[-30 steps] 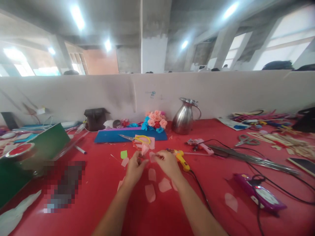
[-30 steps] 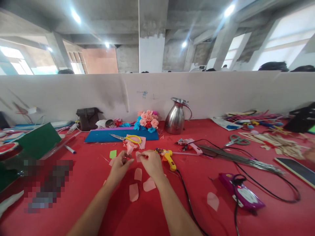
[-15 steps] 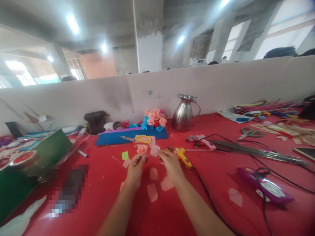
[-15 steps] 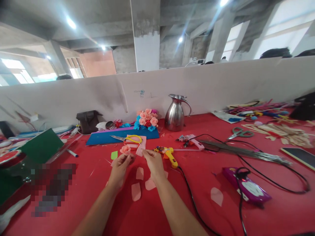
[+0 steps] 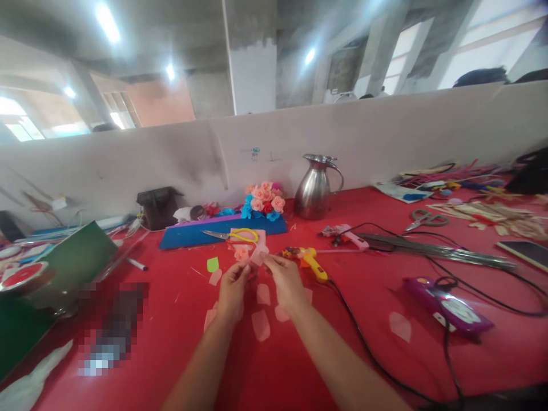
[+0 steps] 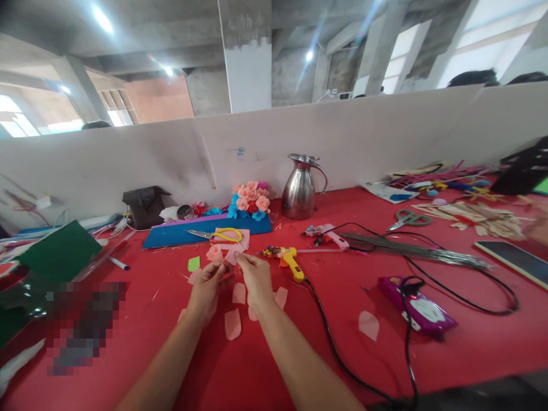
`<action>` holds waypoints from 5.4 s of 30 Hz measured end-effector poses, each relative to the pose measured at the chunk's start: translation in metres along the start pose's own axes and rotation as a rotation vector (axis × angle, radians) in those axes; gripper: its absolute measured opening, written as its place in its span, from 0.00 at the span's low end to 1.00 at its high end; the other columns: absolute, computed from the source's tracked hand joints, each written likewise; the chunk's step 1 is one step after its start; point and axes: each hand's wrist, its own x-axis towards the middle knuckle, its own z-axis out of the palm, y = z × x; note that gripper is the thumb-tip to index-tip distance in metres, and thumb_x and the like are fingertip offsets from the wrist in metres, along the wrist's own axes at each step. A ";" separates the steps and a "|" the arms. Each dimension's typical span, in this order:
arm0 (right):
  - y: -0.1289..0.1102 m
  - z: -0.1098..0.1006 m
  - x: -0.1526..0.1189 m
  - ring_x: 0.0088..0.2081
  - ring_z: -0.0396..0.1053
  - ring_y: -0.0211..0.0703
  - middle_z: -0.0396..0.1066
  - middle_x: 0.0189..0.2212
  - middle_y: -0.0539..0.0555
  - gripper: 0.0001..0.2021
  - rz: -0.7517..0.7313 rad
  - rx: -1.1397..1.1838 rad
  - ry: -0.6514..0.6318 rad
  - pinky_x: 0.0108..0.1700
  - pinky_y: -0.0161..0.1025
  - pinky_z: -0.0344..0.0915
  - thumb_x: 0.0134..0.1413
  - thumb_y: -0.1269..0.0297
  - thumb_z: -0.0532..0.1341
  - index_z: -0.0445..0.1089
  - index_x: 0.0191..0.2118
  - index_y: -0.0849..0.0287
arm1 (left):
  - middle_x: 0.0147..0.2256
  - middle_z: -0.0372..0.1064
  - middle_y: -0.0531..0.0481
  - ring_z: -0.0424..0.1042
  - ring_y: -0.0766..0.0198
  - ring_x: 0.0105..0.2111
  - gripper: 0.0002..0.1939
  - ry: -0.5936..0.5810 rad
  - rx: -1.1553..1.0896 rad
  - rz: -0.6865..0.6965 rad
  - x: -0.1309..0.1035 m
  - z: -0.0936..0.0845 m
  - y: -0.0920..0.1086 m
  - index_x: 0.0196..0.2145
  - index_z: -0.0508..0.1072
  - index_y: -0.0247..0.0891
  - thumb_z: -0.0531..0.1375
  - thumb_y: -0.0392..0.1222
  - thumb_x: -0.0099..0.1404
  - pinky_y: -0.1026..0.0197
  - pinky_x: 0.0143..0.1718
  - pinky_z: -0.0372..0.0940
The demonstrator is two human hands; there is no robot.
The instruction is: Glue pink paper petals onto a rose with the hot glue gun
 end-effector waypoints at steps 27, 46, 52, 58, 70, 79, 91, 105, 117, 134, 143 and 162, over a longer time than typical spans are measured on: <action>0.001 0.011 -0.010 0.23 0.56 0.34 0.61 0.17 0.47 0.13 0.003 0.111 -0.103 0.24 0.32 0.55 0.39 0.56 0.63 0.67 0.18 0.62 | 0.31 0.73 0.48 0.70 0.65 0.31 0.14 0.010 -0.018 -0.023 0.004 -0.003 -0.007 0.32 0.75 0.35 0.67 0.44 0.47 0.64 0.35 0.63; -0.005 0.011 -0.015 0.24 0.57 0.35 0.61 0.17 0.48 0.10 -0.029 0.047 -0.088 0.27 0.33 0.52 0.39 0.62 0.60 0.65 0.16 0.61 | 0.29 0.74 0.49 0.70 0.65 0.32 0.13 0.048 -0.013 -0.007 0.005 -0.006 -0.008 0.31 0.76 0.35 0.67 0.43 0.46 0.63 0.36 0.63; 0.000 0.009 -0.012 0.23 0.53 0.35 0.58 0.16 0.46 0.10 -0.048 0.010 -0.044 0.26 0.33 0.51 0.39 0.61 0.60 0.64 0.16 0.60 | 0.32 0.75 0.48 0.71 0.64 0.33 0.13 0.073 0.034 0.005 0.004 -0.005 -0.006 0.31 0.77 0.36 0.67 0.43 0.46 0.61 0.40 0.62; 0.005 0.008 -0.011 0.23 0.54 0.34 0.58 0.17 0.46 0.11 -0.055 0.007 -0.042 0.27 0.33 0.51 0.41 0.61 0.60 0.64 0.17 0.61 | 0.31 0.75 0.47 0.71 0.63 0.33 0.15 0.098 0.075 0.016 0.004 -0.004 -0.006 0.31 0.77 0.34 0.67 0.44 0.45 0.60 0.41 0.62; 0.010 0.006 -0.007 0.25 0.63 0.36 0.70 0.21 0.49 0.08 0.021 0.158 -0.085 0.29 0.34 0.59 0.38 0.68 0.60 0.75 0.28 0.60 | 0.30 0.76 0.48 0.72 0.62 0.33 0.11 0.138 0.120 0.029 0.002 -0.002 -0.002 0.30 0.78 0.35 0.66 0.40 0.45 0.61 0.40 0.63; 0.013 0.005 -0.008 0.30 0.68 0.41 0.74 0.26 0.53 0.12 0.002 0.075 -0.157 0.34 0.37 0.62 0.40 0.62 0.64 0.76 0.34 0.60 | 0.34 0.77 0.45 0.73 0.58 0.37 0.13 0.122 0.203 0.115 0.001 -0.003 -0.001 0.34 0.78 0.36 0.64 0.39 0.49 0.55 0.45 0.64; 0.016 0.002 -0.005 0.38 0.71 0.50 0.77 0.31 0.54 0.14 -0.060 0.021 -0.198 0.41 0.44 0.66 0.39 0.59 0.66 0.77 0.36 0.57 | 0.37 0.76 0.47 0.73 0.58 0.38 0.11 0.109 0.431 0.275 -0.002 -0.003 0.004 0.35 0.78 0.37 0.59 0.36 0.53 0.56 0.44 0.66; 0.006 -0.001 -0.007 0.33 0.72 0.48 0.76 0.26 0.52 0.07 -0.259 -0.197 -0.201 0.38 0.43 0.67 0.43 0.60 0.63 0.77 0.27 0.55 | 0.33 0.76 0.50 0.72 0.58 0.35 0.10 0.124 0.679 0.468 -0.006 -0.005 0.008 0.33 0.78 0.43 0.58 0.38 0.56 0.57 0.44 0.63; 0.014 -0.004 -0.007 0.34 0.72 0.46 0.76 0.32 0.52 0.08 -0.389 -0.272 -0.231 0.38 0.41 0.66 0.47 0.60 0.62 0.76 0.33 0.53 | 0.30 0.76 0.50 0.70 0.59 0.29 0.10 0.120 0.689 0.484 -0.008 -0.004 0.011 0.33 0.79 0.45 0.57 0.38 0.56 0.58 0.42 0.62; 0.011 -0.004 -0.010 0.30 0.69 0.43 0.74 0.28 0.52 0.10 -0.356 -0.283 -0.227 0.34 0.39 0.65 0.43 0.59 0.65 0.75 0.34 0.56 | 0.31 0.76 0.49 0.72 0.58 0.34 0.08 0.135 0.405 0.319 -0.006 -0.002 0.009 0.29 0.78 0.41 0.60 0.37 0.50 0.56 0.42 0.64; 0.013 -0.006 -0.008 0.32 0.69 0.43 0.74 0.32 0.53 0.11 -0.407 -0.364 -0.193 0.35 0.38 0.64 0.48 0.58 0.61 0.75 0.36 0.56 | 0.29 0.73 0.50 0.70 0.65 0.32 0.08 0.024 0.039 0.064 -0.001 0.000 0.003 0.28 0.74 0.35 0.64 0.39 0.49 0.63 0.37 0.62; 0.011 -0.005 -0.009 0.25 0.62 0.38 0.66 0.25 0.49 0.08 -0.341 -0.318 -0.188 0.27 0.34 0.59 0.46 0.60 0.62 0.70 0.32 0.57 | 0.36 0.72 0.47 0.71 0.61 0.37 0.11 -0.162 -0.111 -0.090 -0.006 0.008 0.007 0.34 0.72 0.37 0.63 0.43 0.52 0.61 0.39 0.63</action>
